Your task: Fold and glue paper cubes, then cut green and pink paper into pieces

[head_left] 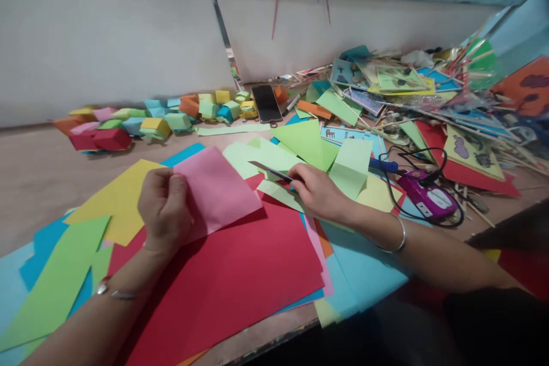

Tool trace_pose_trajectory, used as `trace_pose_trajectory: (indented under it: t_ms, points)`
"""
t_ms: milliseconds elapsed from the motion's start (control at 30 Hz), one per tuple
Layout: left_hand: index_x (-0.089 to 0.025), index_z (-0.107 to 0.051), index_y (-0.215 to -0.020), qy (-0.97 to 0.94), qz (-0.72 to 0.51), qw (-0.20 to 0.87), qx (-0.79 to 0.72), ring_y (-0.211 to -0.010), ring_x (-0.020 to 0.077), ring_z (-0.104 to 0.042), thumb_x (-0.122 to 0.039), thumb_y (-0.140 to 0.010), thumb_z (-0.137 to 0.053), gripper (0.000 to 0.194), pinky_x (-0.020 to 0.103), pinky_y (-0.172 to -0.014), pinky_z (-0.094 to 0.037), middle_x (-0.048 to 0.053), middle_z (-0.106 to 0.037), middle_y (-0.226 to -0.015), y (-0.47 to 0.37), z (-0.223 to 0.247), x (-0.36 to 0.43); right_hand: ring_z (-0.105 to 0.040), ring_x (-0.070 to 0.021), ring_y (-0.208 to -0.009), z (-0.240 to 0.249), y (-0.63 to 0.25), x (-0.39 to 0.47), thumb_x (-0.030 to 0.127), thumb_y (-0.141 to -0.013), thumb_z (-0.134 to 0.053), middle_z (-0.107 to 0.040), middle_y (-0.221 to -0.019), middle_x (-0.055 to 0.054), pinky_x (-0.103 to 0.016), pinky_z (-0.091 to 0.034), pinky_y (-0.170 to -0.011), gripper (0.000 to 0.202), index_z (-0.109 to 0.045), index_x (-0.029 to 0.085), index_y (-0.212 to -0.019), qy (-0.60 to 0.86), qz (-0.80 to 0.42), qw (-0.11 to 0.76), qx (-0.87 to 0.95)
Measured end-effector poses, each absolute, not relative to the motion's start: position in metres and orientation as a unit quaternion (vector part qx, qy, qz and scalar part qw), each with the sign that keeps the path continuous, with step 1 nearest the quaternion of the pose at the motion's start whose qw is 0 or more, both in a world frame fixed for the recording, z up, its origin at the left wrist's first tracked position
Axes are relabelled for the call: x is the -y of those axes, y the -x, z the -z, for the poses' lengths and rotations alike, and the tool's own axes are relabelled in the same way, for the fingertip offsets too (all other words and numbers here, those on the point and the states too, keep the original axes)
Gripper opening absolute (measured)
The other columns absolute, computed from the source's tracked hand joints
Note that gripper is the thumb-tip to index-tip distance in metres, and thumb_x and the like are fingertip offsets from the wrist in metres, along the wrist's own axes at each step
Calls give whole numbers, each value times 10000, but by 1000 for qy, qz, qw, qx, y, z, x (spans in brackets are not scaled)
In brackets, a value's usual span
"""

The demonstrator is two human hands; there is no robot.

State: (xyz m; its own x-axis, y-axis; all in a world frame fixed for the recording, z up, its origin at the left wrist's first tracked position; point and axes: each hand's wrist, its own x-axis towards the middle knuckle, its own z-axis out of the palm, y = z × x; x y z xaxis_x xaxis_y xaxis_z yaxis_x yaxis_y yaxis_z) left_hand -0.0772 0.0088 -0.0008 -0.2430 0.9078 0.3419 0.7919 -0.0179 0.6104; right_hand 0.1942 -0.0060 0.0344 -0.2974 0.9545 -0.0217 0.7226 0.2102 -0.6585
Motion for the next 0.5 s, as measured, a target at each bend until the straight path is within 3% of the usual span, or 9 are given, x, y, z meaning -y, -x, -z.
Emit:
trace_pose_trajectory:
  t_ms: [133, 300, 500]
  points:
    - [-217, -555, -945, -579, -355, 73, -730, -895, 234, -592, -370, -886, -468, 185, 415, -780, -457, 8, -610, -899, 75, -5, -12, -578, -196, -977, -31, -200, 11, 83, -918, -441, -655, -1102, -102, -292, -411, -801, 388, -577, 186, -1266, 521, -253, 186, 794]
    - [-225, -567, -1039, -569, -352, 66, -740, -974, 258, -616, -401, -920, -426, 254, 454, -797, -470, 21, -655, -1001, 79, -2, -12, -569, -194, -909, -29, -202, 12, 115, -921, -478, -646, -1047, -88, -267, -392, -721, 395, -632, 248, -1260, 499, -246, 129, 821]
    - [-245, -565, -1103, -584, -325, 67, -741, -986, 256, -624, -455, -953, -356, 332, 449, -787, -476, 21, -662, -1015, 77, -6, -8, -545, -177, -837, -31, -207, 9, 186, -948, -524, -628, -978, -79, -260, -350, -677, 311, -656, 239, -1225, 460, -230, 119, 849]
